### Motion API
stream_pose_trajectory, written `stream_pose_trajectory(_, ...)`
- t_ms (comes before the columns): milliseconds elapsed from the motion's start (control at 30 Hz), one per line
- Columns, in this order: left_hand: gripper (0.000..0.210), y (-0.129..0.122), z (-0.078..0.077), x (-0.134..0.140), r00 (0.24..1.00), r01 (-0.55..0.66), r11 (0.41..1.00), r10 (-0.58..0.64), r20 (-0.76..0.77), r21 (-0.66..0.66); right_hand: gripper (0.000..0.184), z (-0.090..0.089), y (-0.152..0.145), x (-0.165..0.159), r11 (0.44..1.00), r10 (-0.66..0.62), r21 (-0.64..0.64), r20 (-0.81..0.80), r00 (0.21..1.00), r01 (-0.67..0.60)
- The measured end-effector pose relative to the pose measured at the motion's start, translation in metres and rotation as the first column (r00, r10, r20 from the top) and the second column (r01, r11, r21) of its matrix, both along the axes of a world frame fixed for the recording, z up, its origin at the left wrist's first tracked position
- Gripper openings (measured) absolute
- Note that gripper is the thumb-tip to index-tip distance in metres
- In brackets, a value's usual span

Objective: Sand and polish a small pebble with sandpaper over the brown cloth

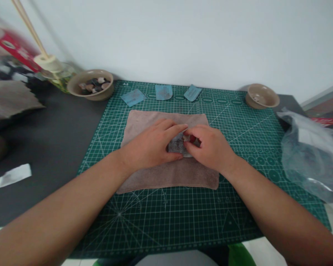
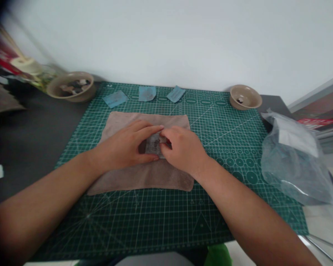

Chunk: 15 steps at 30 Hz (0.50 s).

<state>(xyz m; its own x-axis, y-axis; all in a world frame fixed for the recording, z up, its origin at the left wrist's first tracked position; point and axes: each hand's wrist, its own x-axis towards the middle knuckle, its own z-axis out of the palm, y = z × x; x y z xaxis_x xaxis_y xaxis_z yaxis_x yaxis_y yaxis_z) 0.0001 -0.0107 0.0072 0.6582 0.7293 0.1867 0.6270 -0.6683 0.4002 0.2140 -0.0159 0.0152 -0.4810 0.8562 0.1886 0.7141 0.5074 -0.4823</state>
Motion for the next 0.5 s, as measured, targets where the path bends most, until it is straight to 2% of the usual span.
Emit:
stream_pose_trajectory(233, 0.078, 0.0006, -0.0001, 0.0005, 1.0, 0.015, 1.0, -0.015, -0.006, -0.009, 0.013, -0.0002, -0.0005, 0.0001, 1.0, 0.006, -0.014, 0.012, 1.0, -0.006)
stream_pose_trajectory(500, 0.071, 0.0024, 0.0001, 0.0015, 1.0, 0.022, 0.999, -0.022, -0.001, -0.038, 0.015, 0.0001, 0.0004, -0.0007, 0.999, -0.024, -0.032, 0.137, 0.99, 0.028)
